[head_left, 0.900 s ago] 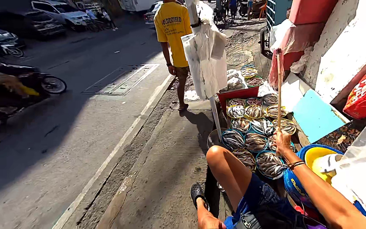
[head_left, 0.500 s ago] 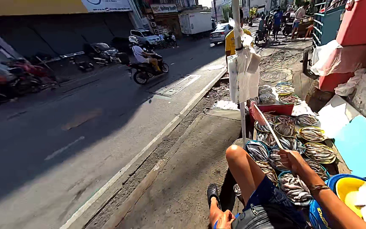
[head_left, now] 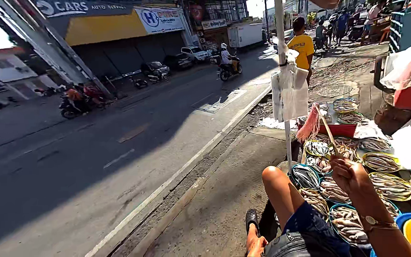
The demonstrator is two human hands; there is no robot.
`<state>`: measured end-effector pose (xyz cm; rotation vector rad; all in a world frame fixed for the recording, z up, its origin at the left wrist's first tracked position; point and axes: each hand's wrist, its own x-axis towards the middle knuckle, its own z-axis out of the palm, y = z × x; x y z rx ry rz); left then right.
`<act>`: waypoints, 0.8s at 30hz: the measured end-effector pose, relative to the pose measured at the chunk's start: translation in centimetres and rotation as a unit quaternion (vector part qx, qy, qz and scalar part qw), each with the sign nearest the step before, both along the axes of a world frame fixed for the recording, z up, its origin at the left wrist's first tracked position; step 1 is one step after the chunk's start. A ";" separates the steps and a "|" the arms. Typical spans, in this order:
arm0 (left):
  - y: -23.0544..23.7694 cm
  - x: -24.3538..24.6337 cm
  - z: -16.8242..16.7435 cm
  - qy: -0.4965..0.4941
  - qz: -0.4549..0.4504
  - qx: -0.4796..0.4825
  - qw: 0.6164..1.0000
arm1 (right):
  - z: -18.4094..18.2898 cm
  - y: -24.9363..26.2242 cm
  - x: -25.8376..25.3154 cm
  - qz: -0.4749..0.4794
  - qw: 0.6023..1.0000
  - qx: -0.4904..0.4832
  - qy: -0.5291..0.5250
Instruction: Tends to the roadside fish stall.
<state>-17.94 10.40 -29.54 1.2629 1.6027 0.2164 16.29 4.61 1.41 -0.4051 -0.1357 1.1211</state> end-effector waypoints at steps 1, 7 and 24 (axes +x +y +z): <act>0.2 -0.1 -0.3 0.004 -0.010 0.003 1.000 | 1.3 -0.4 -0.5 -0.008 0.999 0.010 -0.040; -2.6 1.1 9.4 -0.011 0.024 -0.027 0.999 | -1.0 1.9 -2.1 -0.138 0.982 0.022 -0.124; -0.9 0.6 2.6 -0.033 0.069 0.008 0.997 | 2.4 -2.0 -4.7 -0.034 0.960 0.264 -0.081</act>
